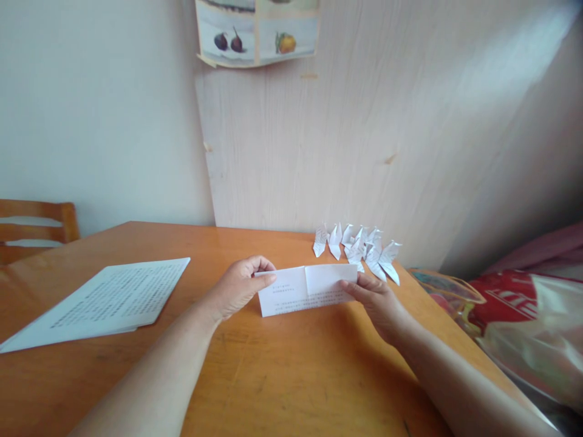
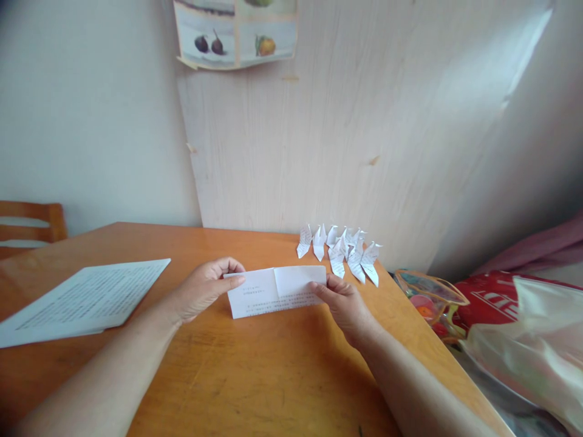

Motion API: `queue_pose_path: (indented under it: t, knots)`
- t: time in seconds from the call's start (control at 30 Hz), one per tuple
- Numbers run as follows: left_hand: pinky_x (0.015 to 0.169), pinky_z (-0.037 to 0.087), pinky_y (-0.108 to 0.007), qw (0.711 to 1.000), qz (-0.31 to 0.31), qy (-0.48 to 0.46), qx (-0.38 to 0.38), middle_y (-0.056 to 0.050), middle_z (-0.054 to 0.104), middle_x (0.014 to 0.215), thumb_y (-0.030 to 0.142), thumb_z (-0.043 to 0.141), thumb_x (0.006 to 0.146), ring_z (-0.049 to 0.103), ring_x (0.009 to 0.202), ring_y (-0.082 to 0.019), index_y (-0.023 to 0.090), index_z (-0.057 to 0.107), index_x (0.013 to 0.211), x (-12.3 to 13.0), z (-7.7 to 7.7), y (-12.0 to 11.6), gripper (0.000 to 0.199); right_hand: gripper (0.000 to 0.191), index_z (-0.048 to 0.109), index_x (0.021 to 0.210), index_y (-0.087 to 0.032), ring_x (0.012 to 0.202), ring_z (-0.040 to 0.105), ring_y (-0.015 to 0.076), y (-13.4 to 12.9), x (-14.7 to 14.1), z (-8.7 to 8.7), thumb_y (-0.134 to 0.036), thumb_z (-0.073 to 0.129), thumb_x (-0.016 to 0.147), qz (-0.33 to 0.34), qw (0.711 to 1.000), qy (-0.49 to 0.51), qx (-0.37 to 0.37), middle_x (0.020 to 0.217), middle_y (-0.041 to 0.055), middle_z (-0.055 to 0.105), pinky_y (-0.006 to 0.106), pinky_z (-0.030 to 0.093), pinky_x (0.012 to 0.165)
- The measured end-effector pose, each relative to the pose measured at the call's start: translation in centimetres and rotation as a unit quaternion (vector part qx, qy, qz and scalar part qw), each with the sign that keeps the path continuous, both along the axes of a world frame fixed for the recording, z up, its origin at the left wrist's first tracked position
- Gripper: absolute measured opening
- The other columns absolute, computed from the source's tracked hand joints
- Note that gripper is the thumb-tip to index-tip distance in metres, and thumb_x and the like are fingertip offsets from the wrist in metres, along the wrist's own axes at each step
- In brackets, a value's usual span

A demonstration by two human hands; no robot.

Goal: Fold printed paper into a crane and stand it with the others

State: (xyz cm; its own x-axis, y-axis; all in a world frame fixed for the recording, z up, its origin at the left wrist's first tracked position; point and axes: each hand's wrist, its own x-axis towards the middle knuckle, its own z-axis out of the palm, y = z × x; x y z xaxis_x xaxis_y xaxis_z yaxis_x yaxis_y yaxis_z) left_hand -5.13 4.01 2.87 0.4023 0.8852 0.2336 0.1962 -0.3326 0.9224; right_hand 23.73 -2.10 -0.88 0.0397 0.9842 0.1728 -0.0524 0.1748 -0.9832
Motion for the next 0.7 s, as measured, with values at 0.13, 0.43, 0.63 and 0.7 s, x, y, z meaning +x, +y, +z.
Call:
queue_pose_path:
  t: [0.13,0.43,0.63,0.7]
  knots:
    - [0.072,0.043,-0.028,1.000,0.017,-0.016,0.012,0.001,0.061,0.080,0.035,0.068,0.081,0.055,0.076,-0.015,0.018,0.063,0.086,0.1,0.1,0.0,0.018,0.029,0.078,0.095,-0.024,0.094,0.065,0.0233,0.1,0.1,0.0,-0.047,0.078,0.077,0.004,1.000,-0.003,-0.008,0.101,0.0046,0.076,0.037,0.046,0.093]
    - [0.076,0.045,-0.029,0.999,0.011,-0.036,-0.007,0.000,0.063,0.087,0.029,0.067,0.081,0.059,0.081,-0.016,0.018,0.061,0.093,0.0,0.2,-0.1,0.018,0.038,0.078,0.102,-0.023,0.102,0.065,0.0263,0.2,0.5,-0.1,-0.051,0.078,0.077,-0.015,1.000,0.000,-0.004,0.110,0.0062,0.075,0.041,0.047,0.097]
    - [0.079,0.044,-0.029,0.998,0.003,-0.068,-0.011,0.000,0.063,0.085,0.029,0.067,0.080,0.059,0.082,-0.016,0.017,0.060,0.087,0.1,-0.1,0.1,0.016,0.040,0.078,0.100,-0.023,0.098,0.065,0.0280,0.5,1.0,-0.5,-0.053,0.079,0.074,-0.028,1.000,-0.011,-0.006,0.104,0.0074,0.075,0.044,0.048,0.094]
    - [0.079,0.044,-0.028,0.998,0.005,-0.067,-0.010,0.001,0.062,0.084,0.029,0.067,0.081,0.058,0.082,-0.015,0.017,0.060,0.086,0.1,-0.1,0.2,0.015,0.037,0.078,0.098,-0.023,0.097,0.065,0.0273,0.6,1.1,-0.6,-0.052,0.078,0.075,-0.022,1.000,-0.011,-0.008,0.102,0.0071,0.075,0.043,0.048,0.093]
